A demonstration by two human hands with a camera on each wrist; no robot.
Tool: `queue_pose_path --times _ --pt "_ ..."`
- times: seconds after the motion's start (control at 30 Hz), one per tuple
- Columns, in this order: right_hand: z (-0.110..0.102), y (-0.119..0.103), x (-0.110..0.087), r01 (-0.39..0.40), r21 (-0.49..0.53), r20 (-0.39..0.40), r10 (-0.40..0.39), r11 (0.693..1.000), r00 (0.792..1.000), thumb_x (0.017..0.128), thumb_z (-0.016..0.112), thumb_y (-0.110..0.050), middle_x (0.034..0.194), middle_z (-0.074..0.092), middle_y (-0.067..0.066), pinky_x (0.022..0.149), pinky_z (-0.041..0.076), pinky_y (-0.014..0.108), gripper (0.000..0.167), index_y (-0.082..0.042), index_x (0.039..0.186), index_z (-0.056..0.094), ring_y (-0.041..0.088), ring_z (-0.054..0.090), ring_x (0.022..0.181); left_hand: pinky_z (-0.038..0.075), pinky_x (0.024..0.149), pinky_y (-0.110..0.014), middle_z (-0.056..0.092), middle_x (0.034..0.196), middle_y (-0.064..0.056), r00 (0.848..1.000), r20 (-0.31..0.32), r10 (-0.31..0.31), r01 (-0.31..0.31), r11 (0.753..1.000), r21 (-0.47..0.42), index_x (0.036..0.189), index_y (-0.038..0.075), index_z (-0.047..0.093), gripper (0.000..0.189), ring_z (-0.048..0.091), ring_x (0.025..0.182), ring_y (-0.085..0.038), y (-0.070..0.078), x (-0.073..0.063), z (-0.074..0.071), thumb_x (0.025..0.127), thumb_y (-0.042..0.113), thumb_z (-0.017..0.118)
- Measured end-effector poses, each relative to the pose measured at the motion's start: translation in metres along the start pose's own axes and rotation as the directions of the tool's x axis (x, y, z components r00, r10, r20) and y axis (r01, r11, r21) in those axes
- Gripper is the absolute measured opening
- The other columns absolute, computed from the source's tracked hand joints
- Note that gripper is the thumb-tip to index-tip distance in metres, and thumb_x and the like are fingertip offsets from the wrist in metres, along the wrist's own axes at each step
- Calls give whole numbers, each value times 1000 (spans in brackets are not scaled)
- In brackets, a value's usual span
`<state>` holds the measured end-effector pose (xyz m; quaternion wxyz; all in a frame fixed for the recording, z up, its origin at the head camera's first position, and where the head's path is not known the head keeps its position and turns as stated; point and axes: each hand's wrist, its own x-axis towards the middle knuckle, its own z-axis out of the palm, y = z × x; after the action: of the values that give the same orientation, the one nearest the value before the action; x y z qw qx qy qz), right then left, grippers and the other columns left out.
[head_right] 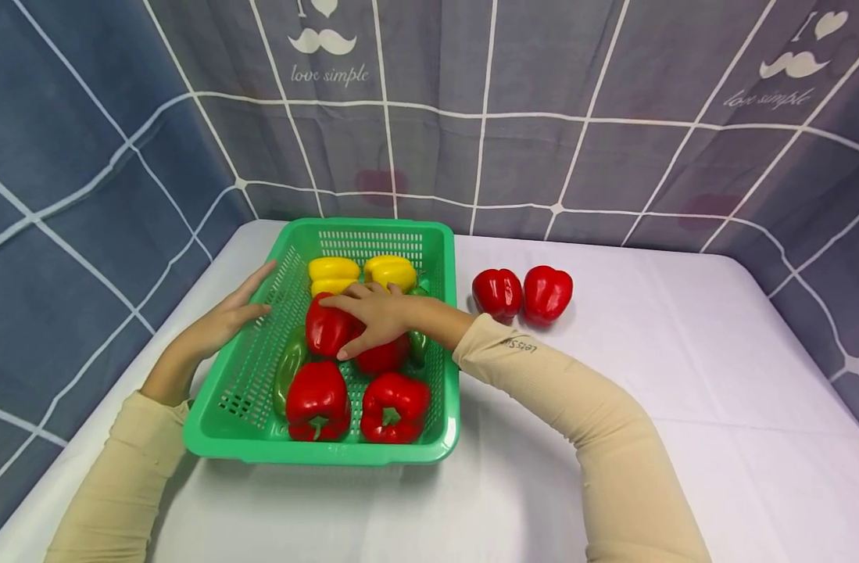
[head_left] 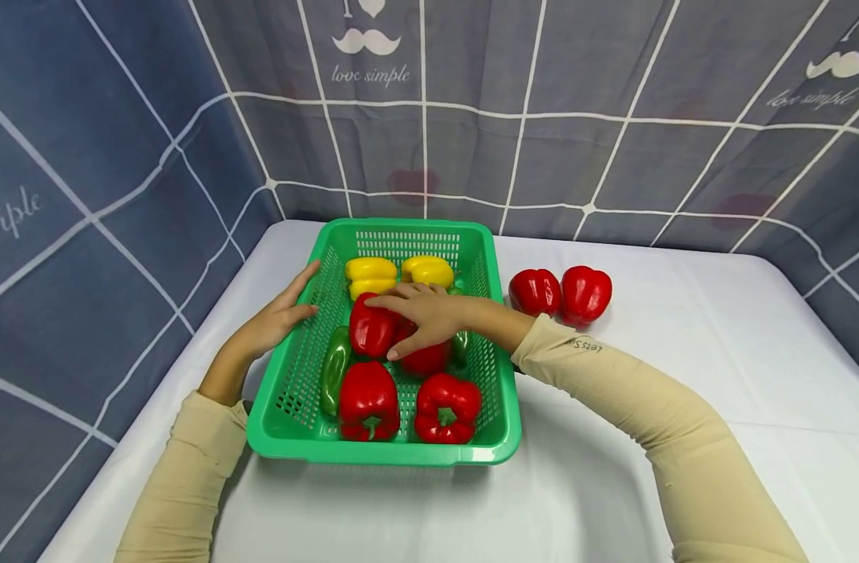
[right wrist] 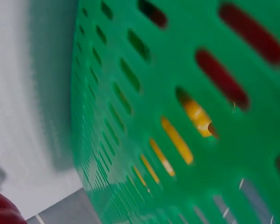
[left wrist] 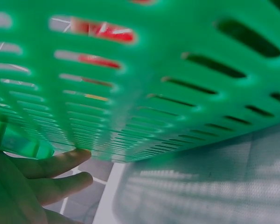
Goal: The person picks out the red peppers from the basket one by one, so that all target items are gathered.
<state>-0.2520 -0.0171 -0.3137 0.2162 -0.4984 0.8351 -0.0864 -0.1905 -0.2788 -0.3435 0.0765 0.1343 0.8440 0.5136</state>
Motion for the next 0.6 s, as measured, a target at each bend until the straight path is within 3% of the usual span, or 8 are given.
queue_pose_path --times 0.2,0.5,0.6 --pt "8 -1 2 78 102 -16 -76 992 997 81 66 -38 147 17 9 102 37 40 84 -21 147 16 24 29 130 -1 109 -55 -8 153 -10 1000 -4 0 0 1000 12 148 12 -4 72 -6 139 -31 0 0 0 89 4 38" --pt "16 1 7 34 81 -53 -30 996 998 80 67 -31 144 22 8 95 43 37 84 -24 147 16 22 45 116 -2 109 -56 -9 153 -11 1000 -4 -6 6 1000 13 148 11 -4 72 -7 139 -31 -1 0 0 90 3 38" --pt "16 1 8 7 38 -62 -5 999 998 79 66 -28 143 26 7 96 39 41 82 -25 146 18 20 46 113 -2 109 -55 -9 153 -9 1000 -3 -11 11 1000 16 148 13 -4 72 -6 139 -30 -1 0 0 90 4 38"
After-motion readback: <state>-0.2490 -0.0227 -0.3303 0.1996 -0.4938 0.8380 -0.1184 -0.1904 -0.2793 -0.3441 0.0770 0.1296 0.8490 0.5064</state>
